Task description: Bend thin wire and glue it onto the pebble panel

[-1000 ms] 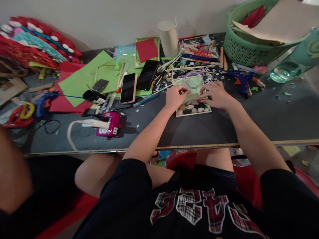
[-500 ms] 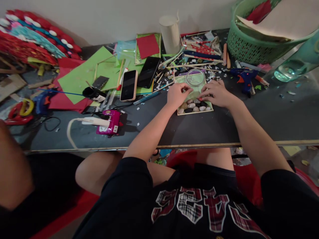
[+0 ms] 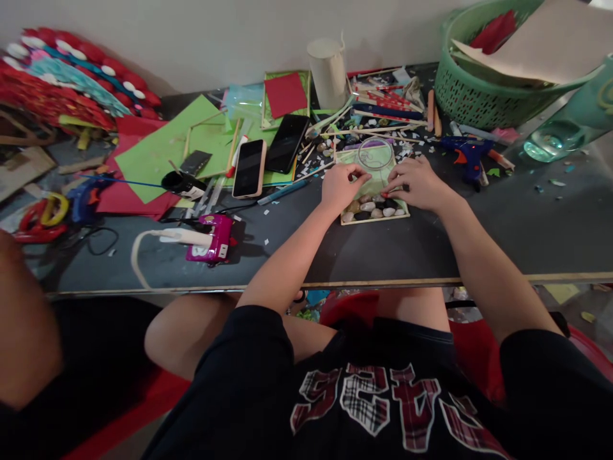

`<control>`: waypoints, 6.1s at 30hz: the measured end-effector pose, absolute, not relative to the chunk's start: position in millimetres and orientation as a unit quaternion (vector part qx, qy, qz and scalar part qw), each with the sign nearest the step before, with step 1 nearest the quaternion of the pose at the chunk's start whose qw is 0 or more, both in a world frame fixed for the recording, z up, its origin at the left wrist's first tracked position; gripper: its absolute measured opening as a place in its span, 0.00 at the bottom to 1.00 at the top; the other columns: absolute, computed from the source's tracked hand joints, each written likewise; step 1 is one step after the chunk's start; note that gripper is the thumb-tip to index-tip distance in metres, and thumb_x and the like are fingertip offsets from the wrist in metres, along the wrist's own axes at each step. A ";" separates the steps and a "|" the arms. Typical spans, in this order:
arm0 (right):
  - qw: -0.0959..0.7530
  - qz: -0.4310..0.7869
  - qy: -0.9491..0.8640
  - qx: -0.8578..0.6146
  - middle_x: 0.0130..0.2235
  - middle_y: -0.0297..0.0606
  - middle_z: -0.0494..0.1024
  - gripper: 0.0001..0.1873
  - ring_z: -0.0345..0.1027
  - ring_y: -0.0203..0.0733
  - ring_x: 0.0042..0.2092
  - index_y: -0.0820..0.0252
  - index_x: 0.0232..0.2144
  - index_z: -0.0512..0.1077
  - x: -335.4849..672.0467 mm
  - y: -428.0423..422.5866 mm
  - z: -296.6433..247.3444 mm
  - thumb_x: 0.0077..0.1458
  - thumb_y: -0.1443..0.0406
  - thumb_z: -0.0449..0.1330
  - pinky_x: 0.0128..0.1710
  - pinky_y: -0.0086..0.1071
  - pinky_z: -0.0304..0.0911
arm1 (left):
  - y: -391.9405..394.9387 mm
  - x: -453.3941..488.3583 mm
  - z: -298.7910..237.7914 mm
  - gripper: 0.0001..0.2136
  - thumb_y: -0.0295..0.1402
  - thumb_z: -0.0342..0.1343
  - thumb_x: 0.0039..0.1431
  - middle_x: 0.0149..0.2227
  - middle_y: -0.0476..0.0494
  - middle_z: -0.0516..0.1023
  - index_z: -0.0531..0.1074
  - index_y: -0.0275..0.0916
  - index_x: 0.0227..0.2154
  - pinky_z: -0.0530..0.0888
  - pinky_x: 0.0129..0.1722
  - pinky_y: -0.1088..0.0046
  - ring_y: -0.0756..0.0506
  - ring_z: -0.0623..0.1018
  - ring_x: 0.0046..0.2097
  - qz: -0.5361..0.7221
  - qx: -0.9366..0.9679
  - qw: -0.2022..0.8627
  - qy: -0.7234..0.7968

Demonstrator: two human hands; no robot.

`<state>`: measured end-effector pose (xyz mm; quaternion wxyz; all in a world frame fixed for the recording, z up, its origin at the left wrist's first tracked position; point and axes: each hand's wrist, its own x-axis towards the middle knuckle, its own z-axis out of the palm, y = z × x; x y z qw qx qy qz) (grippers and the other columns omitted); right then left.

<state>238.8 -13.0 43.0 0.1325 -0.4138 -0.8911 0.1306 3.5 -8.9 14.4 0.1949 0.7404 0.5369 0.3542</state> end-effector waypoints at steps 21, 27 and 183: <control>0.241 0.143 -0.835 -0.473 0.40 0.43 0.86 0.16 0.74 0.55 0.46 0.48 0.36 0.87 228.7 -23.0 42.6 0.63 0.52 0.60 0.53 0.50 0.63 | -7.4 -1.0 16.9 0.08 0.36 0.58 0.69 0.38 0.45 0.85 0.80 0.43 0.35 0.74 0.47 0.68 0.44 0.80 0.42 0.410 0.687 0.139 0.583; 0.294 0.040 -0.774 -0.560 0.45 0.48 0.84 0.22 0.73 0.59 0.52 0.52 0.45 0.84 227.3 -26.7 36.7 0.70 0.52 0.51 0.56 0.53 0.62 | -4.2 -8.9 14.6 0.12 0.32 0.49 0.72 0.46 0.43 0.86 0.78 0.45 0.48 0.74 0.55 0.66 0.43 0.80 0.49 0.425 0.667 0.150 0.593; 0.383 -0.088 -0.728 -0.562 0.58 0.46 0.80 0.27 0.63 0.64 0.60 0.47 0.47 0.80 247.1 10.2 26.6 0.72 0.48 0.43 0.62 0.69 0.48 | -3.7 -7.5 4.1 0.14 0.44 0.53 0.73 0.49 0.38 0.82 0.74 0.42 0.52 0.76 0.55 0.61 0.41 0.80 0.53 0.400 0.788 0.108 0.456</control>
